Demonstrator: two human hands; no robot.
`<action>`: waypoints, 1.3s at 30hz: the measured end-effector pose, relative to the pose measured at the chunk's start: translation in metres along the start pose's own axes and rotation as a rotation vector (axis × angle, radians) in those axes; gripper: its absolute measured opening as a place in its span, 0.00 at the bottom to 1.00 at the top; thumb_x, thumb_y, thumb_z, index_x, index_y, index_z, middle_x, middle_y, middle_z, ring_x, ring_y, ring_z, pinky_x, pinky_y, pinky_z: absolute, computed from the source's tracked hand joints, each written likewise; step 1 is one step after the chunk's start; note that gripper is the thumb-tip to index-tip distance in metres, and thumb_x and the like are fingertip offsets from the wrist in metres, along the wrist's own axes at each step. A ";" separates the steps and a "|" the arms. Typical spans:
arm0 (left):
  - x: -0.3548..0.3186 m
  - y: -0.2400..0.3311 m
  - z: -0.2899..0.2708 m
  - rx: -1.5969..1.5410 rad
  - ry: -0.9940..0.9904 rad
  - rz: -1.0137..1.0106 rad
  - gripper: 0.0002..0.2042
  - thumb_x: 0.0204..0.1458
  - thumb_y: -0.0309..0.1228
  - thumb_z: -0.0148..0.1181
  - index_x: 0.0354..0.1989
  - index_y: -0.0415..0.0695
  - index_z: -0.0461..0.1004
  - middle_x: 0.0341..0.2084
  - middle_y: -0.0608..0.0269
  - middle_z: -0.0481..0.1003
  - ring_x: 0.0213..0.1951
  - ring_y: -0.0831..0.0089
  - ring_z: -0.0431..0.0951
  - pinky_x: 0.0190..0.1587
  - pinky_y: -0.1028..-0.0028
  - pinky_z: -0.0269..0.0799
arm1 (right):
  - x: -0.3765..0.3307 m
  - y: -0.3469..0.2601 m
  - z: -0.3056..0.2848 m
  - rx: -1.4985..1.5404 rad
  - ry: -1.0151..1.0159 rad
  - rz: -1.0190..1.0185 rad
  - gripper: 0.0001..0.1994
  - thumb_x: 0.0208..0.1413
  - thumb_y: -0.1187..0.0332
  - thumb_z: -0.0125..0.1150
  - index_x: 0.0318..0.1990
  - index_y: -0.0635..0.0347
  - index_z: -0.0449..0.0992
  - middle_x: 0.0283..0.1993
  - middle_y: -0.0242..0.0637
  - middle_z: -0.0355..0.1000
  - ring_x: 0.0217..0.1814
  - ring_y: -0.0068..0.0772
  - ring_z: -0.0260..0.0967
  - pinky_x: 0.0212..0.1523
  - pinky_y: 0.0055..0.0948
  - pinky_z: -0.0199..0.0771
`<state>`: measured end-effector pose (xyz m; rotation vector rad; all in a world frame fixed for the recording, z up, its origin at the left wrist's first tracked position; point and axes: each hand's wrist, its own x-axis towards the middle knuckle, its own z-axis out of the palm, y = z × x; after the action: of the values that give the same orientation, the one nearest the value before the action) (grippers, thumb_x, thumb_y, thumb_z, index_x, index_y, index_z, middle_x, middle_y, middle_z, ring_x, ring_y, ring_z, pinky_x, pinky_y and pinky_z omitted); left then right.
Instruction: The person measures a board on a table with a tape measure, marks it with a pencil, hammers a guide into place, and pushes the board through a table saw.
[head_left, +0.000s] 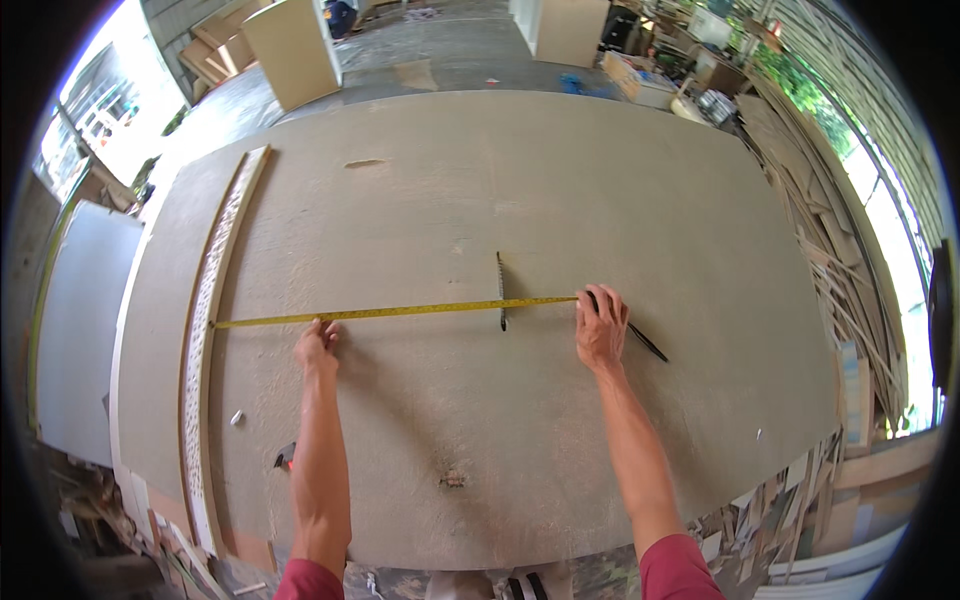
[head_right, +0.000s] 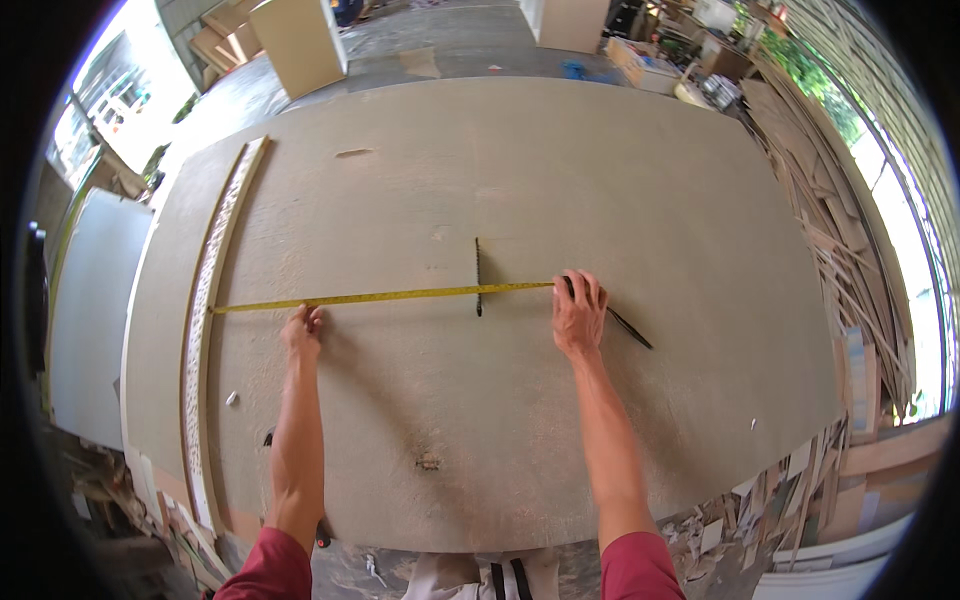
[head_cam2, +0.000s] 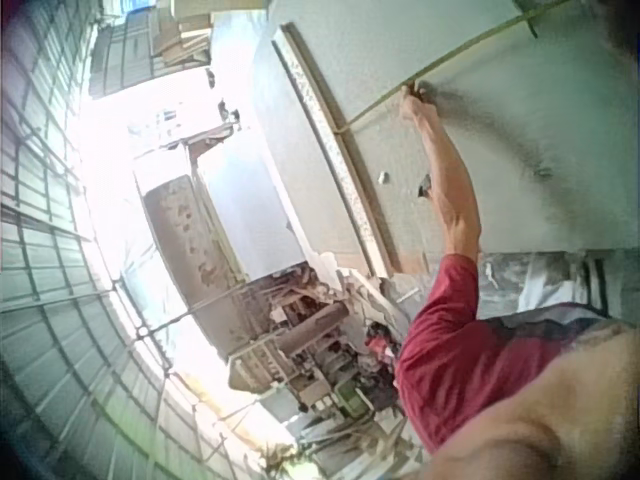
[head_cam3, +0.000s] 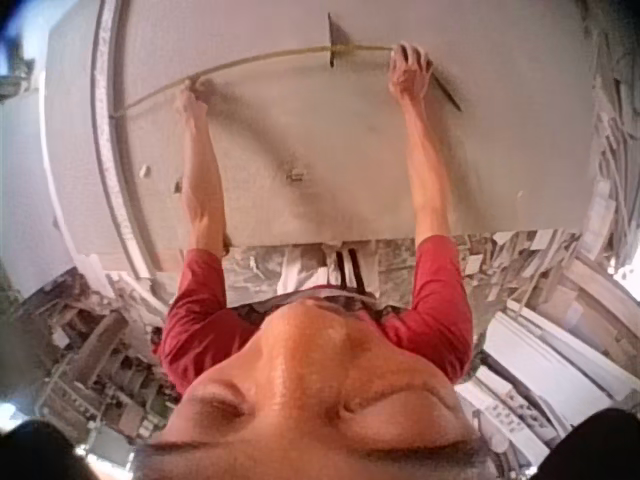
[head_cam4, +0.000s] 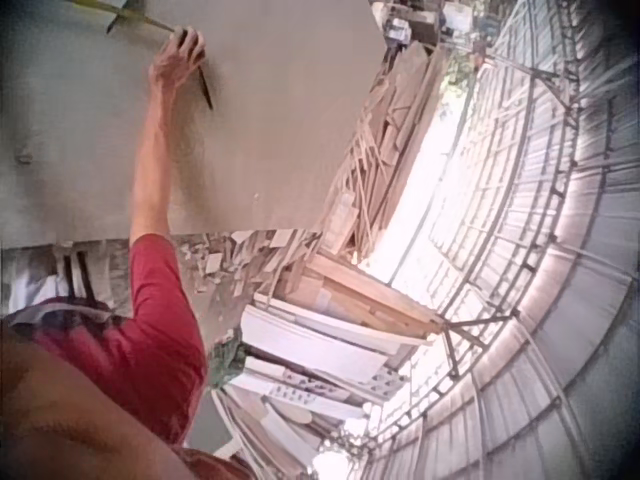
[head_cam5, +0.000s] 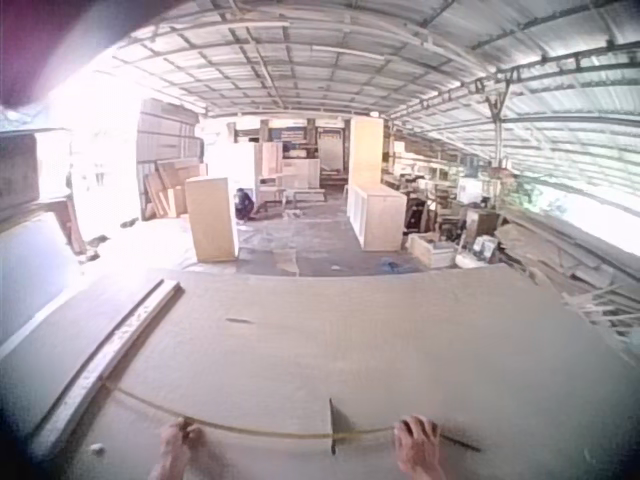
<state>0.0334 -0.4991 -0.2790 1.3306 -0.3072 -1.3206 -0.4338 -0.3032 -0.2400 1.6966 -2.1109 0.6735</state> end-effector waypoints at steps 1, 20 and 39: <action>0.000 0.000 0.005 -0.010 -0.012 -0.005 0.07 0.61 0.27 0.53 0.41 0.37 0.73 0.33 0.56 0.78 0.27 0.69 0.79 0.23 0.77 0.71 | -0.001 0.002 0.001 0.002 0.008 0.000 0.08 0.60 0.68 0.57 0.46 0.54 0.77 0.53 0.32 0.69 0.62 0.38 0.60 0.58 0.45 0.61; -0.007 0.007 0.001 -0.004 0.009 0.106 0.08 0.61 0.24 0.52 0.44 0.32 0.71 0.38 0.54 0.78 0.36 0.64 0.81 0.30 0.75 0.74 | -0.008 0.002 0.005 -0.017 0.123 -0.066 0.05 0.57 0.69 0.61 0.40 0.55 0.78 0.43 0.29 0.73 0.50 0.35 0.66 0.46 0.41 0.64; -0.002 0.191 -0.375 1.834 0.700 0.865 0.40 0.49 0.59 0.63 0.63 0.41 0.64 0.58 0.44 0.67 0.60 0.47 0.66 0.63 0.55 0.60 | -0.010 0.008 0.012 -0.075 0.136 -0.104 0.04 0.56 0.70 0.61 0.38 0.55 0.79 0.39 0.29 0.76 0.46 0.34 0.68 0.43 0.40 0.65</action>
<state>0.4284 -0.3599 -0.2419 2.4551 -1.5551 0.5893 -0.4391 -0.3002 -0.2568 1.6587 -1.9174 0.6514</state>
